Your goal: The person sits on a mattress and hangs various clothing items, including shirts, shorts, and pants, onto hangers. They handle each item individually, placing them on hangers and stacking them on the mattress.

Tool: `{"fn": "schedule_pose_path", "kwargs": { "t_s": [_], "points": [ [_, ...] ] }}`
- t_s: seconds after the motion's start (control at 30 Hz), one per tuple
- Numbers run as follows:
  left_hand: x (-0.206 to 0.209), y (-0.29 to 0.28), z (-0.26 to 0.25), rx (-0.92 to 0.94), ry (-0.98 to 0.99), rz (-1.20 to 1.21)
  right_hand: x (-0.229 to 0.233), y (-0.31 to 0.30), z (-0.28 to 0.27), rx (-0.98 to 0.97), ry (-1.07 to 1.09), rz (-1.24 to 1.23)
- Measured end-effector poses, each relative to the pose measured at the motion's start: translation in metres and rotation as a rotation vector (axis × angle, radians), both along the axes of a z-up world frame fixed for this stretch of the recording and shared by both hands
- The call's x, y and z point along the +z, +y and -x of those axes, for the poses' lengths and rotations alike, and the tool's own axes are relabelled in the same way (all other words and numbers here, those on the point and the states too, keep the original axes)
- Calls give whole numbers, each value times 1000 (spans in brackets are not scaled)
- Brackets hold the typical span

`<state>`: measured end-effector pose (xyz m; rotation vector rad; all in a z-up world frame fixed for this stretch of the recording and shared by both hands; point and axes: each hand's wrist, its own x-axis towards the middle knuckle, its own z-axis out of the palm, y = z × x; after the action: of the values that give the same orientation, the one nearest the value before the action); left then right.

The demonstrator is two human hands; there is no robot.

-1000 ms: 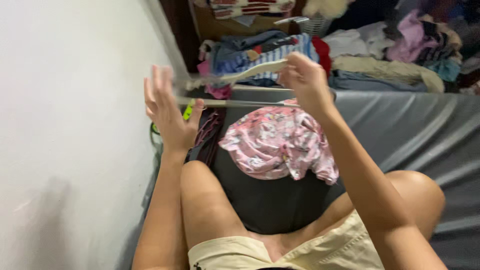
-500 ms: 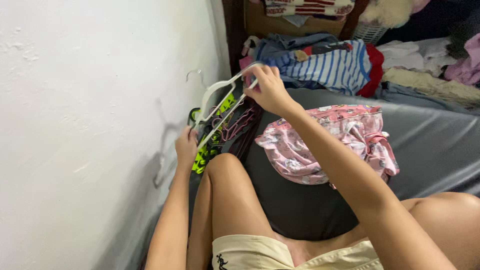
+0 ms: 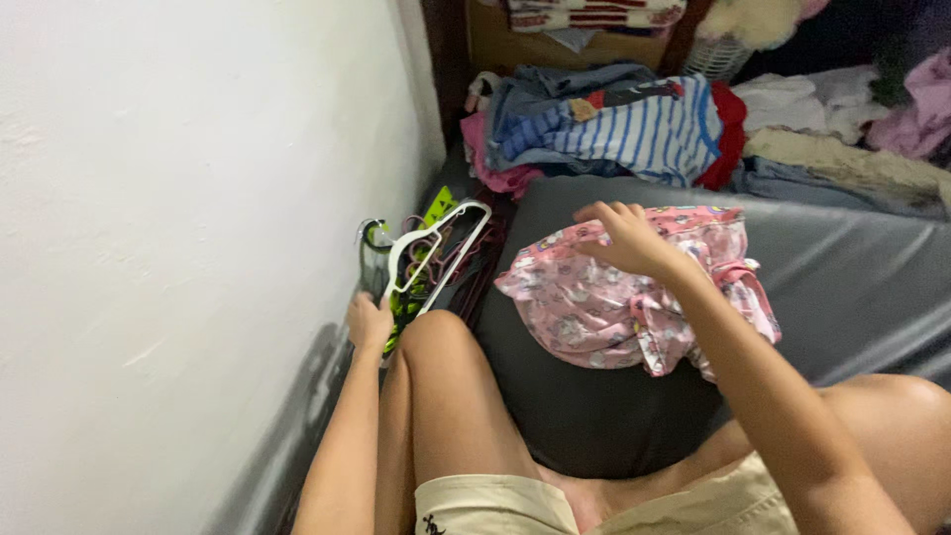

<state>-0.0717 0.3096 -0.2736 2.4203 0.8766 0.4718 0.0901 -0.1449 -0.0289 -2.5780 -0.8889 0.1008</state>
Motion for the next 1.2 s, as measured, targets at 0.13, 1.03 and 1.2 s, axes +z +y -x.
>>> {"fn": "schedule_pose_path", "kwargs": {
  "t_s": [0.13,1.03,1.2],
  "points": [
    [62,-50,-36,-137,-184,-112,17,-62,14,-133,142,408],
    [182,-412,-170,-1430,-291,-169,183,-287,46,-409,432,-1254],
    [155,-378,-205,-1452,-45,277,144,-330,8,-492,386,-1331]
  ]
}}
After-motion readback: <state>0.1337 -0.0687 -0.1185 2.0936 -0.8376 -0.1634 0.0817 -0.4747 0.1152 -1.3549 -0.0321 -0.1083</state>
